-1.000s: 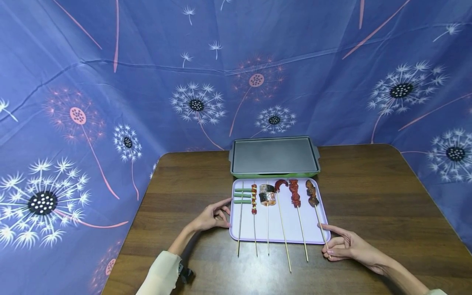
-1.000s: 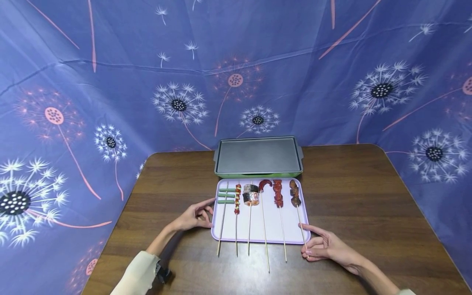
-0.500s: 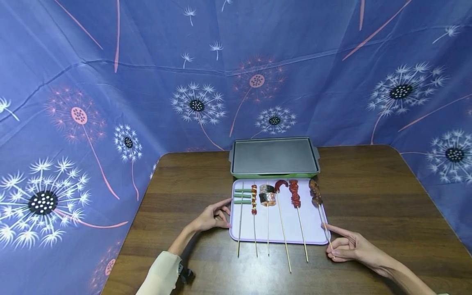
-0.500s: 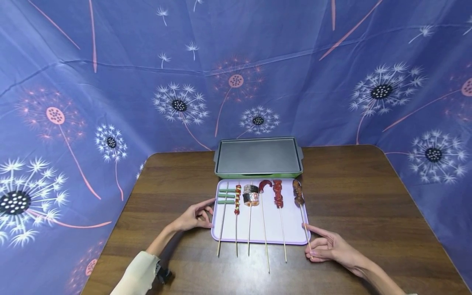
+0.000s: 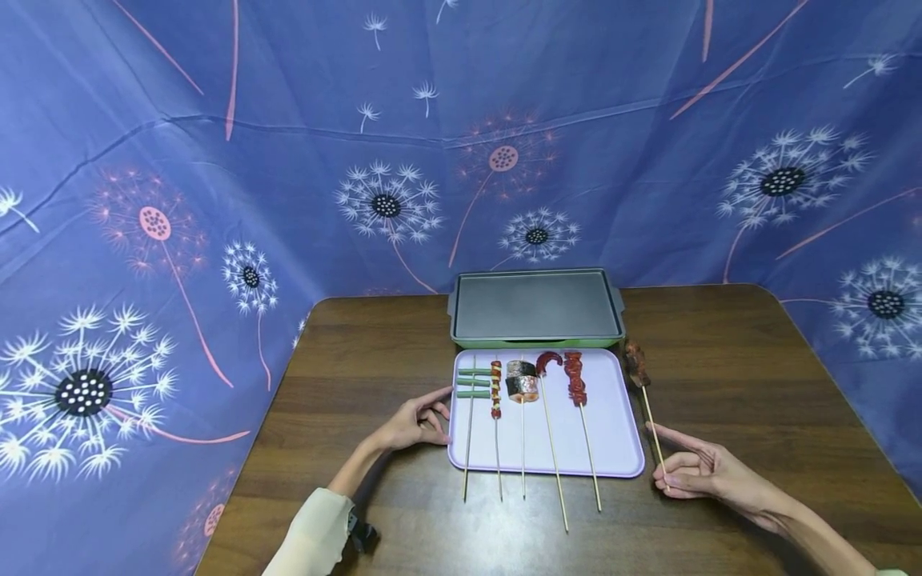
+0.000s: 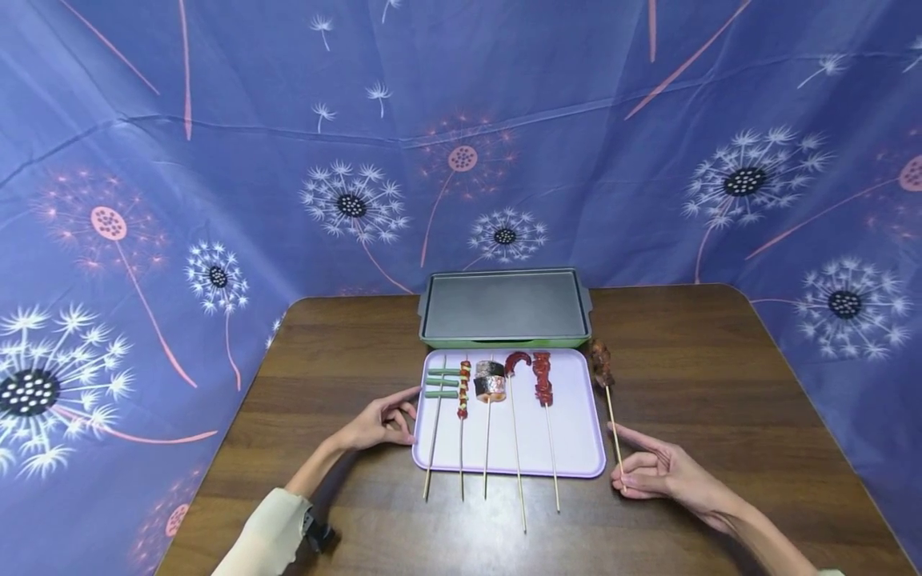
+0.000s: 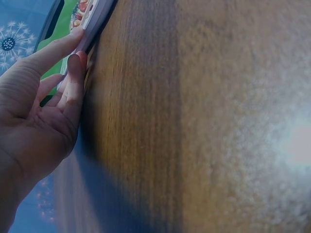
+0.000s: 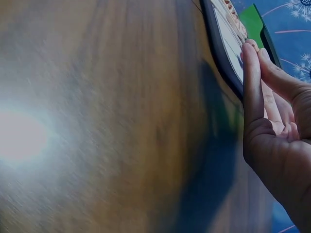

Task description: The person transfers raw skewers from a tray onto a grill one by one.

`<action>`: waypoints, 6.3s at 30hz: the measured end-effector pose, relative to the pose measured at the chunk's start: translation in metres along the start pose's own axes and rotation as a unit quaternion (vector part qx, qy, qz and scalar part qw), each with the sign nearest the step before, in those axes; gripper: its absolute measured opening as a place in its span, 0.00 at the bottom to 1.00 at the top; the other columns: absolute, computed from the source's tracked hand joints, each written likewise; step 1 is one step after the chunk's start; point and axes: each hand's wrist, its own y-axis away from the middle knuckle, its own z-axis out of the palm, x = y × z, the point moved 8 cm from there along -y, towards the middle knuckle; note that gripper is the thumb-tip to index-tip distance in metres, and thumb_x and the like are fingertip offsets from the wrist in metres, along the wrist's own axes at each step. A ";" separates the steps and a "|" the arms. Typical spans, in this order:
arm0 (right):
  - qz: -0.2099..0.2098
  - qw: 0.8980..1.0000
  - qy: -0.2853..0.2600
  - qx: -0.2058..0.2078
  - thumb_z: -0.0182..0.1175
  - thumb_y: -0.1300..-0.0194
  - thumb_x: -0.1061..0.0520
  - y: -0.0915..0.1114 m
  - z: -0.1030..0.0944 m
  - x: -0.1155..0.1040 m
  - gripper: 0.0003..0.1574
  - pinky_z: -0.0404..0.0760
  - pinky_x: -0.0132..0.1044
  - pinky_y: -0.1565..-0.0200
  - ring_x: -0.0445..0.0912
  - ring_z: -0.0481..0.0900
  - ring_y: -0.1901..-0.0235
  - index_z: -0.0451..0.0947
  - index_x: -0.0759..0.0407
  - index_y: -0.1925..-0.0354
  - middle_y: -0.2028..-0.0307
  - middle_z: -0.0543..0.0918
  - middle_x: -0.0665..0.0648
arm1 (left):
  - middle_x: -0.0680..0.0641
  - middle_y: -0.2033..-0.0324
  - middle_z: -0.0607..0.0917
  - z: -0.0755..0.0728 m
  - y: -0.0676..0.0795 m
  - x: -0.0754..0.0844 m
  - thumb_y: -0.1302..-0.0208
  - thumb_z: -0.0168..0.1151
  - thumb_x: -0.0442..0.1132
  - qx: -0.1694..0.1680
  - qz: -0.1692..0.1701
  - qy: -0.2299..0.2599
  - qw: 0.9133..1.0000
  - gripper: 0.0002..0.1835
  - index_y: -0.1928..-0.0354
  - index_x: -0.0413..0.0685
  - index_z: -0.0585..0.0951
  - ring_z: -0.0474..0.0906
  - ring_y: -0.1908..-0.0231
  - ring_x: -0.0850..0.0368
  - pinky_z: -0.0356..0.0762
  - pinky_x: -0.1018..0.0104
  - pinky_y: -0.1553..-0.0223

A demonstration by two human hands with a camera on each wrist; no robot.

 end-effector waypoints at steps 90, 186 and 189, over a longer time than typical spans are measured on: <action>0.060 0.990 0.058 0.111 0.51 0.25 0.71 -0.099 -0.062 -0.067 0.34 0.82 0.38 0.42 0.44 0.87 0.47 0.60 0.62 0.25 0.51 0.89 0.54 | 0.21 0.48 0.76 0.006 0.004 -0.001 0.44 0.71 0.21 0.012 0.016 0.031 0.999 0.46 0.24 0.32 0.60 0.83 0.65 0.68 0.81 0.76 0.58; 0.098 0.994 -0.053 0.020 0.46 0.24 0.72 -0.044 0.053 0.035 0.40 0.82 0.47 0.41 0.47 0.86 0.47 0.42 0.72 0.22 0.49 0.85 0.56 | 0.23 0.48 0.77 0.005 0.004 -0.004 0.44 0.73 0.23 0.018 0.005 0.027 0.999 0.46 0.24 0.32 0.61 0.82 0.65 0.68 0.80 0.77 0.63; 0.099 0.994 -0.050 0.024 0.46 0.24 0.73 -0.043 0.051 0.035 0.40 0.82 0.46 0.41 0.47 0.86 0.47 0.40 0.74 0.22 0.49 0.85 0.56 | 0.23 0.49 0.77 0.004 0.005 -0.004 0.44 0.73 0.24 0.020 0.007 0.020 1.000 0.46 0.24 0.32 0.62 0.82 0.65 0.68 0.79 0.77 0.65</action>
